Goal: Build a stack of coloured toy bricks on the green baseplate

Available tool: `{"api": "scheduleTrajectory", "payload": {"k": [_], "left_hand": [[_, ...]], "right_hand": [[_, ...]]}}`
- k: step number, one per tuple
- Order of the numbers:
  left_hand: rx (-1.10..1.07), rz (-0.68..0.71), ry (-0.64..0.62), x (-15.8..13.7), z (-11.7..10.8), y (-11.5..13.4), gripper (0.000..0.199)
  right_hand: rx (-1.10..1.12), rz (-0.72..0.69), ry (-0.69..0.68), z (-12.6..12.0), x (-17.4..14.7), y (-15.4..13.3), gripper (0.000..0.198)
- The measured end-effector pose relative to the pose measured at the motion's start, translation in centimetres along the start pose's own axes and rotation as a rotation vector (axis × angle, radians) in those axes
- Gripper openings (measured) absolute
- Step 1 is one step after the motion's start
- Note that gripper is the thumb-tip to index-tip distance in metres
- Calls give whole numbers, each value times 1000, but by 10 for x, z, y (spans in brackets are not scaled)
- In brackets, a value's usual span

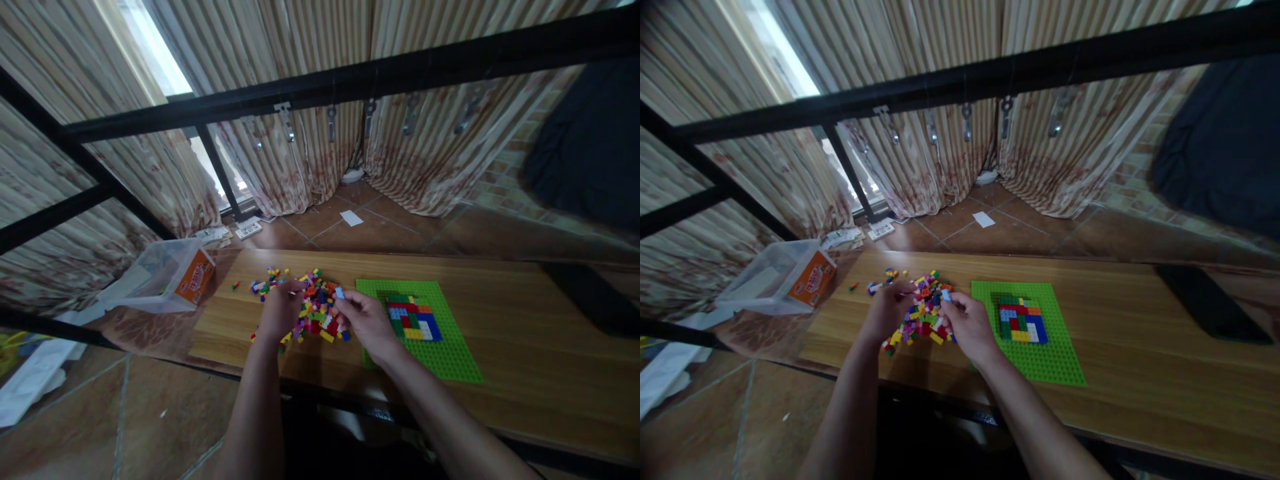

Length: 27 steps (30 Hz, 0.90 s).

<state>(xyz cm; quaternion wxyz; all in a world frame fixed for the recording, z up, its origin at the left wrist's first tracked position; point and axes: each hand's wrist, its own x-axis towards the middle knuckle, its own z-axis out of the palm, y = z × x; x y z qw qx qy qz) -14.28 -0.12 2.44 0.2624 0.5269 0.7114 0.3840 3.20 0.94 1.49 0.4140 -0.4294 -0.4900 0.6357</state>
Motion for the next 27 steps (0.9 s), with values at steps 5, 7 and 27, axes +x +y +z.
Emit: {"api": "scheduleTrajectory", "payload": {"k": [5, 7, 27], "left_hand": [[573, 7, 56, 17, -16, -18, 32], [651, 27, -9, 18, -16, -21, 35], [671, 144, -34, 16, -18, -22, 21]], "right_hand": [[-72, -17, 23, -7, 0, -4, 24], [-83, -18, 24, -8, 1, -4, 24], [-131, -39, 14, -13, 3, 0, 24]]}}
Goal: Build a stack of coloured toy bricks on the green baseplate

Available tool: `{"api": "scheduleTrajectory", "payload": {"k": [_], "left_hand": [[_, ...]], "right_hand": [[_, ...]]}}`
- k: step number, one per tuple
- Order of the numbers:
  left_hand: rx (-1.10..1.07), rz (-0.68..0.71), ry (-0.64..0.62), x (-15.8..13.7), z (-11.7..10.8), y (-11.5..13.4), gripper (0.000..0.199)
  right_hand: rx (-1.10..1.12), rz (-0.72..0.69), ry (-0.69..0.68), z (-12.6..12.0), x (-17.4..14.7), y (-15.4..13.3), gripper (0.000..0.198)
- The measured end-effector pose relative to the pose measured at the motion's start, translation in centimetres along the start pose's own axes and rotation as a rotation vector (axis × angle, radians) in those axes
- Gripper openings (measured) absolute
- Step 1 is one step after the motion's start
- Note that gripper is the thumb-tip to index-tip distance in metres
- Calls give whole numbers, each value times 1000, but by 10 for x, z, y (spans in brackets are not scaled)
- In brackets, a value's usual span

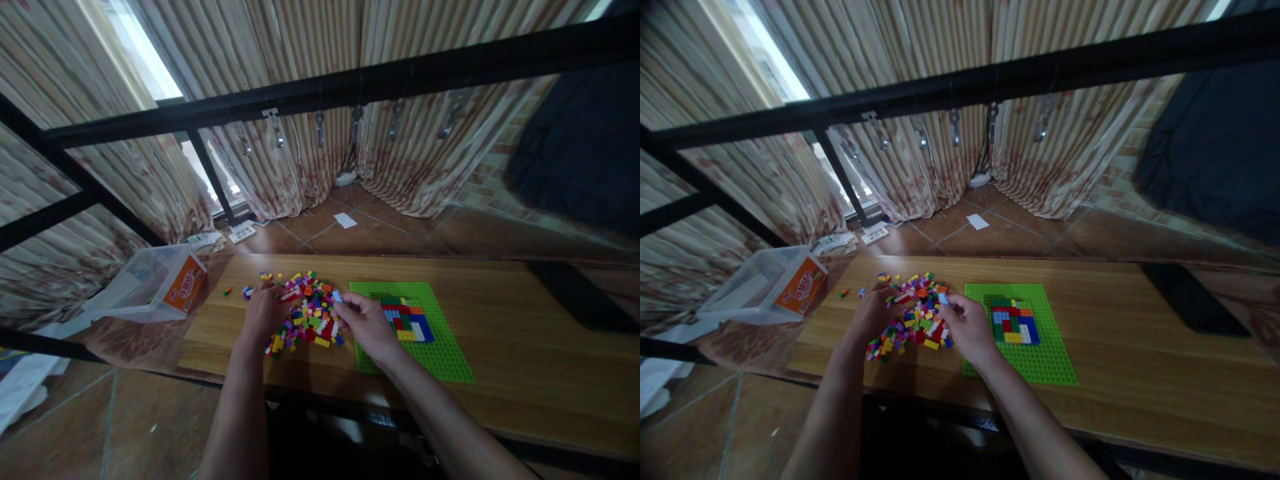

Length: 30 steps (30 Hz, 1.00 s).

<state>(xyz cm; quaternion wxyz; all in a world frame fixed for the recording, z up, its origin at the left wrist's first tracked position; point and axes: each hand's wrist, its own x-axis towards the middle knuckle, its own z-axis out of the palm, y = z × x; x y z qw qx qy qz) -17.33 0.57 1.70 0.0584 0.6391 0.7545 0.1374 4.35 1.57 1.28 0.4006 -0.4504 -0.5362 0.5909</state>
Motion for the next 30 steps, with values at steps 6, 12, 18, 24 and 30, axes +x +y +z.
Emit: {"api": "scheduleTrajectory", "payload": {"k": [6, 12, 18, 24, 30], "left_hand": [[-299, -29, -22, -2, -7, 3, 20], [-1023, -71, -128, -6, -14, 32, 30], [-1399, -136, -306, -11, -11, 69, 33], [-1497, -231, -293, -10, -2, 100, 39], [-1463, -222, -356, -12, 16, 127, 39]], "right_hand": [[93, 34, -36, -1, 0, 0, 21], [190, 89, -72, -10, -4, -4, 17], [53, 29, -31, -32, -4, -7, 10], [-180, -62, 232, -98, -1, -11, 21], [-554, 19, 420, -160, 0, 1, 19]]}}
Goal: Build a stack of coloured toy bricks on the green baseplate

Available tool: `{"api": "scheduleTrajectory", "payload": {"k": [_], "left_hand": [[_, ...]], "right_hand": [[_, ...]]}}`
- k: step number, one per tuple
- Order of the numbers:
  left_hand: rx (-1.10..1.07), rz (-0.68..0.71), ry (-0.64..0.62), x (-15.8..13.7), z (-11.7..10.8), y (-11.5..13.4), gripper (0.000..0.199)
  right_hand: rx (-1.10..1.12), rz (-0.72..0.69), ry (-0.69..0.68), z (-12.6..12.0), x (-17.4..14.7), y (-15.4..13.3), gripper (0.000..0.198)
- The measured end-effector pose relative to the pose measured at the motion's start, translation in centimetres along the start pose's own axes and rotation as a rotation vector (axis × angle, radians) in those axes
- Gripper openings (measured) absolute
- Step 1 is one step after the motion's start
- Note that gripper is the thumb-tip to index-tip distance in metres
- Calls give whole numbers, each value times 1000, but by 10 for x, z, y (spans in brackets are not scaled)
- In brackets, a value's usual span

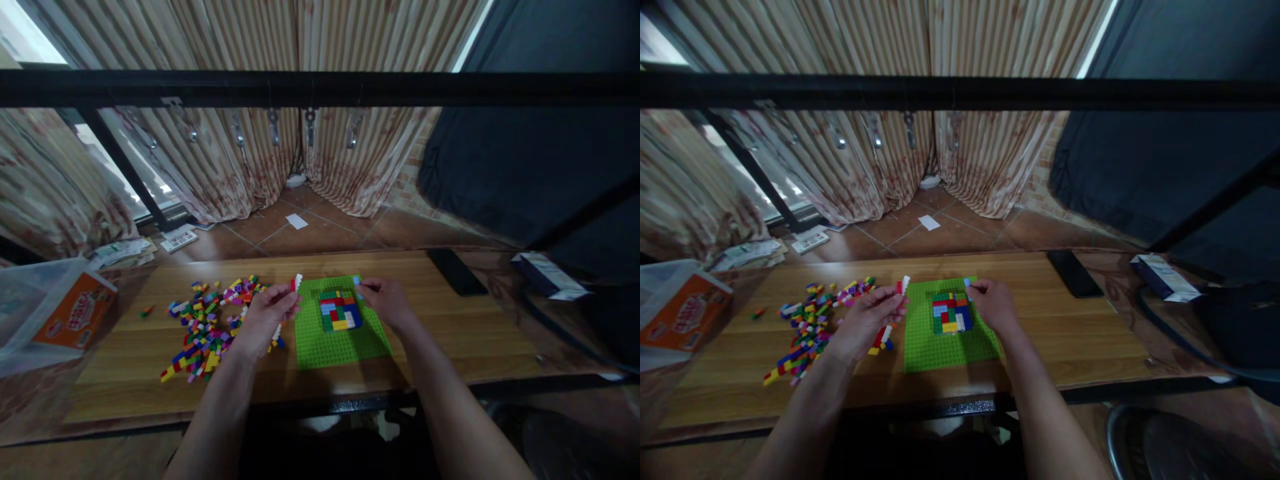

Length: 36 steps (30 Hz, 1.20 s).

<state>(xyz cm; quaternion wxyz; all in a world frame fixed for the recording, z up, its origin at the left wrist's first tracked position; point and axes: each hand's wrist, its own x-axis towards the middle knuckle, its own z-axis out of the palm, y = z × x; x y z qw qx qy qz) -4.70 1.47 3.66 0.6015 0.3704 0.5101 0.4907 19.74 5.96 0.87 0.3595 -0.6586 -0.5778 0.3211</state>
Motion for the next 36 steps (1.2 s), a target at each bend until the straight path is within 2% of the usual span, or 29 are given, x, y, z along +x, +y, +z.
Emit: {"api": "scheduleTrajectory", "payload": {"k": [4, 10, 19, 26, 32, 36], "left_hand": [[43, -30, -4, 2, 14, -9, 34], [34, -78, 12, 2, 27, -12, 34], [45, -72, -4, 5, 32, -15, 30], [45, -66, -28, 6, 32, -19, 29], [43, -62, -21, 4, 33, -17, 27], [29, -55, -20, 4, 33, -17, 26]], "right_hand": [[-212, -17, -41, -2, 3, 9, 19], [-381, -130, -83, 5, -1, -3, 19], [-372, -135, -56, 15, -5, -5, 14], [-378, -94, -134, 20, -11, -16, 19], [-413, -199, -147, 18, -7, -10, 23], [-373, -201, -133, 19, -4, -6, 20]]}}
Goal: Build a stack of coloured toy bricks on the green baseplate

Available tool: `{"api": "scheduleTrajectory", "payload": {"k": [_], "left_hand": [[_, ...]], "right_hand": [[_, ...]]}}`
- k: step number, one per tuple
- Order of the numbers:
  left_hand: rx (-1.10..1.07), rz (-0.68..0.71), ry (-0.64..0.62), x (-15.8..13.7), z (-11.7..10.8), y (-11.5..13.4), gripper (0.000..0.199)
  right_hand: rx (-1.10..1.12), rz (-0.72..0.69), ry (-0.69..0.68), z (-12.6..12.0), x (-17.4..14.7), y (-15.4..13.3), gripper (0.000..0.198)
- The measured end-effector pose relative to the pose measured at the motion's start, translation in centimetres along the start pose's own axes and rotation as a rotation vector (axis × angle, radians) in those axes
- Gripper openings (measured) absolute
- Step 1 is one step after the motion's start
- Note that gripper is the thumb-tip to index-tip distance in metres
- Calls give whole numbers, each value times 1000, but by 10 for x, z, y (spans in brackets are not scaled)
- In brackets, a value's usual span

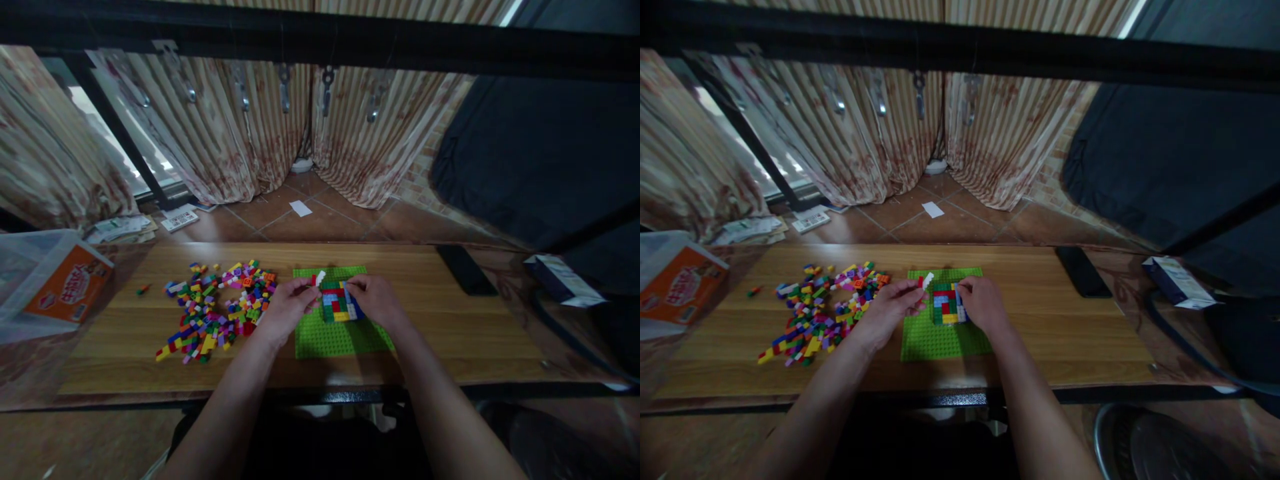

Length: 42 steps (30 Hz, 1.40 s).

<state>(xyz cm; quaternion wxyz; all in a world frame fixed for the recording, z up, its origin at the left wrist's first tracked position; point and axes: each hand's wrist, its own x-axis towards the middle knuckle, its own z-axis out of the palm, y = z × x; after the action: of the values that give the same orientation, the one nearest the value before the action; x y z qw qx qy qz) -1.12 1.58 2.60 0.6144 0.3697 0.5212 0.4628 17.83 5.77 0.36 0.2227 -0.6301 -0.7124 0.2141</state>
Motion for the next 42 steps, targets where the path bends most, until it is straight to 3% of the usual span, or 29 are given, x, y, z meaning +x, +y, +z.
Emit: {"api": "scheduleTrajectory", "payload": {"k": [10, 23, 27, 30, 36, 42], "left_hand": [[-6, -8, -7, -1, -1, 0, 23], [-58, -51, -11, -4, 3, 0, 25], [-93, -70, -45, -3, 2, -3, 26], [-159, -102, -69, -3, 2, -4, 26], [-286, -146, -161, -4, 5, -4, 23], [-286, -134, -156, -5, 6, -2, 20]], "right_hand": [[245, 147, 32, 7, 10, 8, 13], [205, 65, -28, 4, 11, 8, 14], [259, 68, 41, 2, 8, 6, 15], [417, 63, 87, -3, 3, -3, 20], [849, 67, -176, -6, -12, -31, 34], [901, 70, -181, -5, -18, -42, 26]]}}
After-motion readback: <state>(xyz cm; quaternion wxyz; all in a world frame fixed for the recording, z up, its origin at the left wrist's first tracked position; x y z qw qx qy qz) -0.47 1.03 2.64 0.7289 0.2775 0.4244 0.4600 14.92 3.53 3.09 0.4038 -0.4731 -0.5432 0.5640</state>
